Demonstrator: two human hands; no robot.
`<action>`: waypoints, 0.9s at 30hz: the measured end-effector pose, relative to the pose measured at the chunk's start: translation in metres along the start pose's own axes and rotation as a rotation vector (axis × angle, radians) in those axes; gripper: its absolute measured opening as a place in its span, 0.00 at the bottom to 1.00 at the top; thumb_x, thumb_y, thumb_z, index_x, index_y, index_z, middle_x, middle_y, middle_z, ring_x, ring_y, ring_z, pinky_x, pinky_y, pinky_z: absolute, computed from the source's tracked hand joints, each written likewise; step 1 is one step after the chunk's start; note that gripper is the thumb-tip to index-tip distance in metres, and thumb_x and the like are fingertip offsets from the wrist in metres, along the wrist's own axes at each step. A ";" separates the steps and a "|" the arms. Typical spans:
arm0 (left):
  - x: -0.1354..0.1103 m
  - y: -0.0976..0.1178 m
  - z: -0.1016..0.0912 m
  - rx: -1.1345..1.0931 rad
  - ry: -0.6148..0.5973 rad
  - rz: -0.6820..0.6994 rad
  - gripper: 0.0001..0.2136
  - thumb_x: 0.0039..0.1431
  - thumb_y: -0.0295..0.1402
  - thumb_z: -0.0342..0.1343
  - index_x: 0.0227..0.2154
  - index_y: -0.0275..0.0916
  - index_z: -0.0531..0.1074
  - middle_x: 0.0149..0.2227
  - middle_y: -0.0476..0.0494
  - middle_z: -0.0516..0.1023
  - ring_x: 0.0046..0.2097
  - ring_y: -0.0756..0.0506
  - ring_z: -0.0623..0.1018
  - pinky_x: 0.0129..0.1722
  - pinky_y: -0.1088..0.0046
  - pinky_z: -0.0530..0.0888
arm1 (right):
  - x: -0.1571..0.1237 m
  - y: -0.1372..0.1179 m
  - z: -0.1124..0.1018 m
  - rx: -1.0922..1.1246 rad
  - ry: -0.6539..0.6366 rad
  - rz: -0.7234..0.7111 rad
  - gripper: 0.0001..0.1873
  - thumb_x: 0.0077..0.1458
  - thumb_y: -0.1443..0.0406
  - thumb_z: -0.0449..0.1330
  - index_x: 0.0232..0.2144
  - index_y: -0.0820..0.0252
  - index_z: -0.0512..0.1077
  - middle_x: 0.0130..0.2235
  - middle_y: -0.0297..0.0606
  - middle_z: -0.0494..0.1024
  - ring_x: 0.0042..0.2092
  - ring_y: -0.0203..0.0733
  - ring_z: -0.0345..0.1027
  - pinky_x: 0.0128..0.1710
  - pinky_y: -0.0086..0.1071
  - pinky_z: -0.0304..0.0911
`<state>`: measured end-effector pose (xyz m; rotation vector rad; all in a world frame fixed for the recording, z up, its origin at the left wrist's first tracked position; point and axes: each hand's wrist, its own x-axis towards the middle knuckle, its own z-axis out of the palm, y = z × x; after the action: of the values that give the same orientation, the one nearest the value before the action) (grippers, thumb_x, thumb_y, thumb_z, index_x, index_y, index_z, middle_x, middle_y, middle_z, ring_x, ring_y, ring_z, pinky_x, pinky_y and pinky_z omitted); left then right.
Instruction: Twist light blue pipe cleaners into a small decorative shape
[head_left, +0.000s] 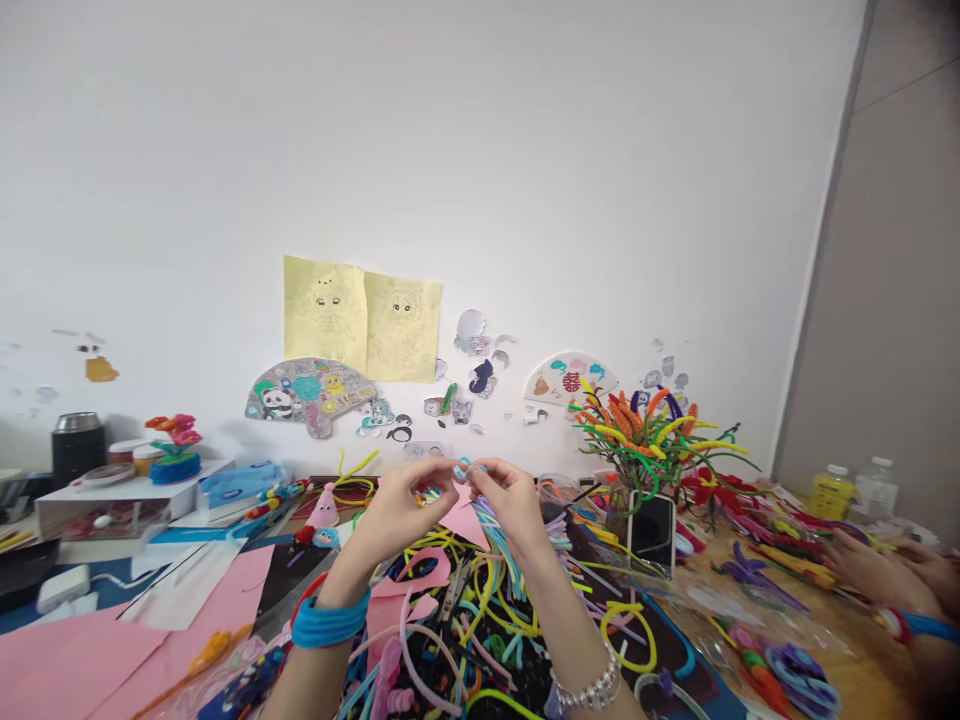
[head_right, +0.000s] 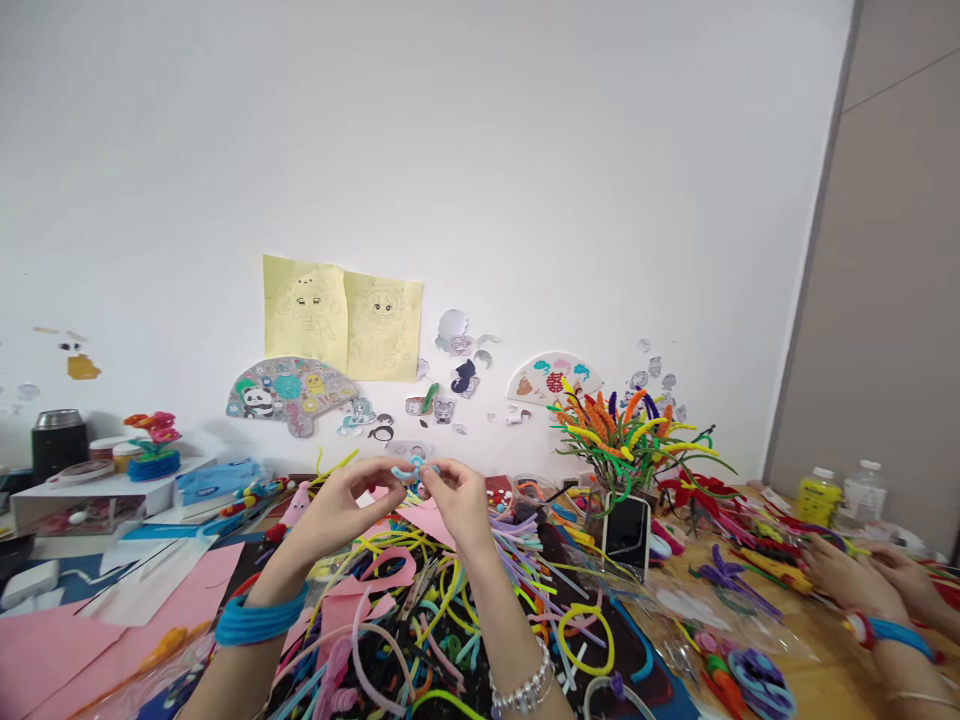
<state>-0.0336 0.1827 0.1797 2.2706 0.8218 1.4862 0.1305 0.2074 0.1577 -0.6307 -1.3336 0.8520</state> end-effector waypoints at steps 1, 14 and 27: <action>0.001 -0.001 0.000 0.034 0.006 0.028 0.11 0.55 0.28 0.57 0.41 0.40 0.75 0.36 0.43 0.80 0.37 0.45 0.78 0.39 0.70 0.73 | 0.000 0.000 0.000 0.023 -0.015 0.016 0.10 0.47 0.60 0.64 0.27 0.63 0.75 0.22 0.32 0.72 0.25 0.34 0.64 0.28 0.28 0.61; 0.005 -0.017 0.000 -0.018 0.076 0.119 0.10 0.54 0.28 0.59 0.40 0.40 0.76 0.38 0.43 0.77 0.37 0.47 0.76 0.38 0.71 0.72 | -0.004 -0.002 0.004 0.070 -0.126 0.036 0.10 0.48 0.60 0.65 0.28 0.62 0.77 0.22 0.32 0.73 0.25 0.33 0.65 0.30 0.29 0.62; 0.008 -0.029 0.002 -0.479 -0.050 -0.299 0.10 0.51 0.38 0.62 0.30 0.35 0.76 0.25 0.48 0.76 0.27 0.51 0.72 0.29 0.76 0.67 | -0.006 -0.013 0.001 0.087 -0.185 0.190 0.12 0.41 0.59 0.68 0.21 0.65 0.75 0.20 0.31 0.71 0.22 0.31 0.63 0.25 0.27 0.60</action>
<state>-0.0381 0.2105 0.1688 1.7430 0.6671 1.3124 0.1316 0.1955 0.1650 -0.6288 -1.4089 1.1393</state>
